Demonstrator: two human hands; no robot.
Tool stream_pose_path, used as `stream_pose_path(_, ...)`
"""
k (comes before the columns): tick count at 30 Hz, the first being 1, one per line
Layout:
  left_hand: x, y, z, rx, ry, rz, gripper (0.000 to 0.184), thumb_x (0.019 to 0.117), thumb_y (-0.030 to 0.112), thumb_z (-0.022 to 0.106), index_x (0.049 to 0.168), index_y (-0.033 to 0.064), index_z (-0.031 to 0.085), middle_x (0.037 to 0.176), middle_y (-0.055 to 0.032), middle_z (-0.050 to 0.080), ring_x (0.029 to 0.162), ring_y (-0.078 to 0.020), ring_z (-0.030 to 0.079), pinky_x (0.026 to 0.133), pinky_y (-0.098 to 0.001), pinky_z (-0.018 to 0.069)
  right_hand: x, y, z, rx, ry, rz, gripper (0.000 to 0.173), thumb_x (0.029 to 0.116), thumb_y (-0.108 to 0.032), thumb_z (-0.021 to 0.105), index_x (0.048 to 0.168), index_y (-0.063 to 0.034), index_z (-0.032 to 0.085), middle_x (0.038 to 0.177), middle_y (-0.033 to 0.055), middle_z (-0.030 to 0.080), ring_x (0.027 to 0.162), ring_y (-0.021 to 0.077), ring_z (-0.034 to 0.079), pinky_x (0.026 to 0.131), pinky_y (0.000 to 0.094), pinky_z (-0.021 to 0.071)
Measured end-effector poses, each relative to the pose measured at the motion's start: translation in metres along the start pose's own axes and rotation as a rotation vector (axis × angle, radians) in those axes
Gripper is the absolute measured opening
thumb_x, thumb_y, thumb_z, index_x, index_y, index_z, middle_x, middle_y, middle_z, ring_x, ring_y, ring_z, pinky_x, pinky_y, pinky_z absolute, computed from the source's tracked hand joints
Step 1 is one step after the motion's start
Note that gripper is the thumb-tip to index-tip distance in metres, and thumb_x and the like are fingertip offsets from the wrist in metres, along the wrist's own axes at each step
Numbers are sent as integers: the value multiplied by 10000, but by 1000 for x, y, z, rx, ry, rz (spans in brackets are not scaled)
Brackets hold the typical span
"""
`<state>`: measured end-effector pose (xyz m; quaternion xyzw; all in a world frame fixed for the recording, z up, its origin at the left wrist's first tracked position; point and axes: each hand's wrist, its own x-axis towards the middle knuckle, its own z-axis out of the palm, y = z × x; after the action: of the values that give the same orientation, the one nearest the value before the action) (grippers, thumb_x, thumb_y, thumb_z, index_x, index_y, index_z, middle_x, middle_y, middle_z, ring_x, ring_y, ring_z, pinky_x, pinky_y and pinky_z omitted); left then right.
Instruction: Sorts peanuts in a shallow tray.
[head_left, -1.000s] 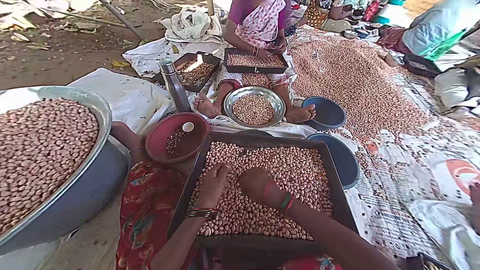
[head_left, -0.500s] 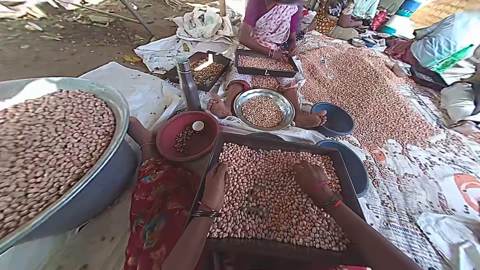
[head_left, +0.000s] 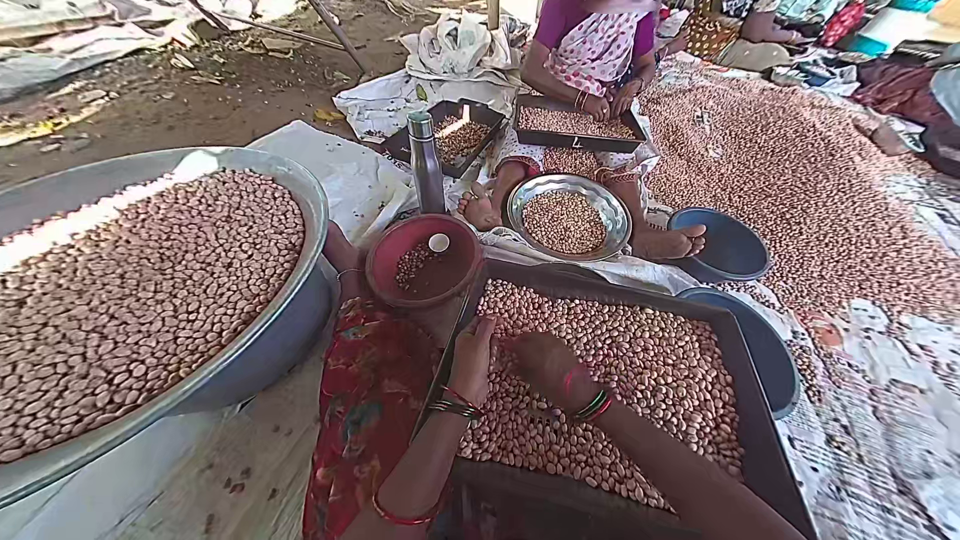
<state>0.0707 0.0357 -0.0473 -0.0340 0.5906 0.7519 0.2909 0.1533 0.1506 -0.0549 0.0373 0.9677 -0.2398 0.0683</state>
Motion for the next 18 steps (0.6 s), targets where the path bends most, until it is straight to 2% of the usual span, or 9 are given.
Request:
stream_pose_path(2,1,-1,1,-2,-5,32,255,1109,123,406,934,44,573,517,78,398,378,12,357,375,-128,314,-11,-10,36,-10,86,-240,317,960,-206,671,1165,28,732,1261,264,683,1234,455,627,1010,619,496)
stream_pose_path(4,3,-4,0,-10,-2,58,253,1106,119,410,928,46,574,505,86,394,370,16,360,370,-126,325,-29,-21,42,-8,-112,-332,319,1010,-231,618,1241,-36,721,1358,250,635,1326,472,552,1026,675,442)
stream_pose_path(6,2,-6,-1,0,-7,55,252,1105,119,415,930,44,579,510,84,399,373,13,359,373,-130,330,-47,-26,22,-21,-447,-275,332,1071,-233,538,1326,-74,681,1523,244,501,1439,478,423,1119,691,341)
stream_pose_path(7,1,-7,0,1,-14,42,254,1107,118,409,932,44,578,514,82,397,373,11,358,371,-131,330,-54,-22,9,-34,-568,-223,329,1074,-214,534,1334,-75,679,1547,246,475,1442,477,421,1127,686,329)
stream_pose_path(9,0,-7,2,-5,-27,24,256,1108,112,400,934,38,573,503,83,392,364,12,359,366,-129,330,-67,-10,-24,-73,-698,-105,303,1072,-168,537,1292,-24,688,1406,267,588,1266,483,577,1014,676,432)
stream_pose_path(11,-2,-6,4,-12,-44,13,256,1108,107,397,921,48,561,498,83,397,364,13,363,368,-126,330,-74,5,-60,-108,-658,147,307,1085,-118,483,1298,21,657,1228,291,671,1134,491,649,942,666,479)
stream_pose_path(14,-2,-5,6,-17,-60,17,262,1107,98,393,916,49,565,497,85,397,362,12,365,368,-128,335,-76,30,-94,-227,-343,596,368,1116,-144,378,1386,-9,588,1332,288,623,1201,489,623,965,655,476)
stream_pose_path(16,-1,-6,5,-7,-61,18,265,1110,101,384,928,45,568,490,88,392,358,15,360,363,-130,331,-80,53,-98,-188,-136,657,377,1114,-149,385,1384,-10,608,1364,267,621,1243,462,612,1012,631,454)
stream_pose_path(18,0,-8,4,-2,-47,6,255,1110,111,392,942,42,571,492,84,388,358,12,358,360,-131,326,-79,66,-95,-190,-136,663,375,1110,-144,391,1389,-27,612,1384,258,607,1253,453,605,1019,624,454)
